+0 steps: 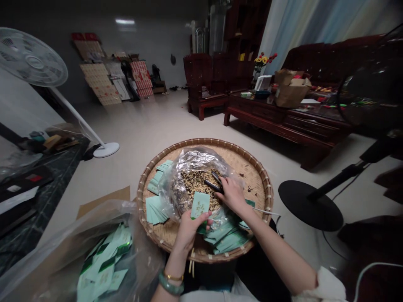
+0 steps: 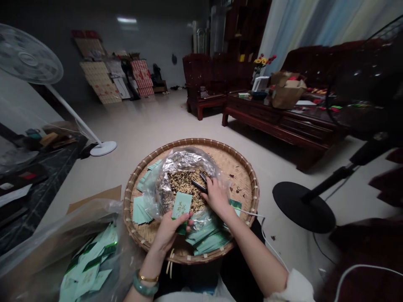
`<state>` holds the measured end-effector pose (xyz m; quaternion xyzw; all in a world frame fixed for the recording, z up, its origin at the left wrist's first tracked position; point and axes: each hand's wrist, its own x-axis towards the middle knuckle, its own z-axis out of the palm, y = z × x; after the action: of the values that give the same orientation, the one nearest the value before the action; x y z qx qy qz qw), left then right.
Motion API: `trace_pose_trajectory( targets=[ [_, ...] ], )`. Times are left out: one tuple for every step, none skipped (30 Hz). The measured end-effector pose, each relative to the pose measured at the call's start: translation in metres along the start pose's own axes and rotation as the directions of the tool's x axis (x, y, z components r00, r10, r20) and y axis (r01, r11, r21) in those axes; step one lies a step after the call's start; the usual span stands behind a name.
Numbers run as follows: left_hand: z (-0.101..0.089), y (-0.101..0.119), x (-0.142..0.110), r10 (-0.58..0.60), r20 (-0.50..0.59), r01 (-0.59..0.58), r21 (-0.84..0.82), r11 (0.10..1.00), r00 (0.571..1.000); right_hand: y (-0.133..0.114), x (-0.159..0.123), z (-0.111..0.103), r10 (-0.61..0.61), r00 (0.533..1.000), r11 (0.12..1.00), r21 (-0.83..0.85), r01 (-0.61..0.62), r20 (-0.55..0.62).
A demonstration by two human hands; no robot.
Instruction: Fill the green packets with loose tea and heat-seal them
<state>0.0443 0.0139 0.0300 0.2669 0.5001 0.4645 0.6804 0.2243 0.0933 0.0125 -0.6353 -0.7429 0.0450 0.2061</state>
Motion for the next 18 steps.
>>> trace_pose_trajectory(
  targets=[
    [0.001, 0.000, -0.001, 0.000, 0.002, 0.000, -0.005, 1.000, 1.000, 0.001, 0.000, 0.002, 0.013, 1.000, 1.000, -0.029, -0.012, 0.028],
    [0.002, 0.001, -0.001, 0.001, 0.005, -0.001, -0.007, 1.000, 1.000, 0.001, 0.001, 0.003, 0.027, 0.999, 0.999, -0.034, -0.026, 0.047],
    [0.002, 0.001, -0.002, 0.002, 0.008, -0.002, -0.007, 1.000, 1.000, 0.002, 0.003, 0.003, 0.038, 0.998, 0.999, -0.014, -0.038, 0.059],
    [0.002, 0.001, -0.002, 0.003, 0.009, -0.003, -0.006, 1.000, 1.000, 0.003, 0.004, 0.002, 0.046, 0.997, 0.998, 0.032, -0.048, 0.065],
    [0.001, 0.002, -0.003, 0.004, 0.010, -0.004, -0.005, 1.000, 1.000, 0.004, 0.006, -0.002, 0.051, 0.997, 0.992, 0.108, -0.058, 0.065],
    [0.000, 0.002, -0.003, 0.006, 0.009, -0.006, -0.003, 1.000, 1.000, 0.006, 0.008, -0.007, 0.058, 0.996, 0.974, 0.216, -0.071, 0.068],
    [-0.001, 0.003, -0.003, 0.007, 0.006, -0.007, 0.000, 1.000, 1.000, 0.007, 0.009, -0.013, 0.062, 0.994, 0.934, 0.347, -0.089, 0.088],
    [-0.002, 0.003, -0.002, 0.008, 0.003, -0.008, 0.002, 1.000, 1.000, 0.008, 0.010, -0.021, 0.059, 0.991, 0.870, 0.481, -0.111, 0.123],
    [-0.002, 0.003, -0.002, 0.008, 0.001, -0.008, 0.003, 1.000, 1.000, 0.009, 0.009, -0.030, 0.041, 0.981, 0.779, 0.608, -0.150, 0.189],
    [-0.003, 0.003, -0.001, 0.008, -0.003, -0.008, 0.004, 1.000, 1.000, 0.009, 0.008, -0.039, -0.018, 0.960, 0.692, 0.696, -0.190, 0.280],
    [-0.002, 0.003, -0.001, 0.008, -0.006, -0.008, 0.006, 1.000, 1.000, 0.007, 0.007, -0.047, -0.081, 0.931, 0.635, 0.738, -0.228, 0.357],
    [-0.001, 0.002, 0.000, 0.008, -0.008, -0.007, 0.011, 1.000, 1.000, 0.005, 0.004, -0.054, -0.133, 0.904, 0.604, 0.757, -0.251, 0.407],
    [0.000, 0.002, 0.000, 0.006, -0.008, -0.006, 0.018, 1.000, 1.000, 0.002, 0.002, -0.060, -0.168, 0.881, 0.597, 0.757, -0.265, 0.442],
    [0.001, 0.002, 0.000, 0.004, -0.006, -0.004, 0.029, 1.000, 1.000, -0.001, -0.001, -0.064, -0.189, 0.868, 0.601, 0.753, -0.267, 0.459],
    [0.003, 0.001, 0.000, 0.003, -0.001, -0.003, 0.042, 0.999, 1.000, -0.004, -0.003, -0.066, -0.200, 0.860, 0.609, 0.747, -0.267, 0.470],
    [0.004, 0.000, 0.000, 0.001, 0.006, -0.002, 0.054, 0.999, 1.000, -0.008, -0.005, -0.066, -0.201, 0.856, 0.617, 0.740, -0.267, 0.476],
    [0.005, 0.000, 0.000, 0.001, 0.014, -0.002, 0.067, 0.998, 1.000, -0.011, -0.007, -0.065, -0.195, 0.856, 0.622, 0.735, -0.269, 0.478],
    [0.006, -0.001, 0.000, 0.001, 0.021, -0.003, 0.080, 0.997, 1.000, -0.013, -0.008, -0.063, -0.186, 0.857, 0.624, 0.732, -0.274, 0.480]
  ],
)
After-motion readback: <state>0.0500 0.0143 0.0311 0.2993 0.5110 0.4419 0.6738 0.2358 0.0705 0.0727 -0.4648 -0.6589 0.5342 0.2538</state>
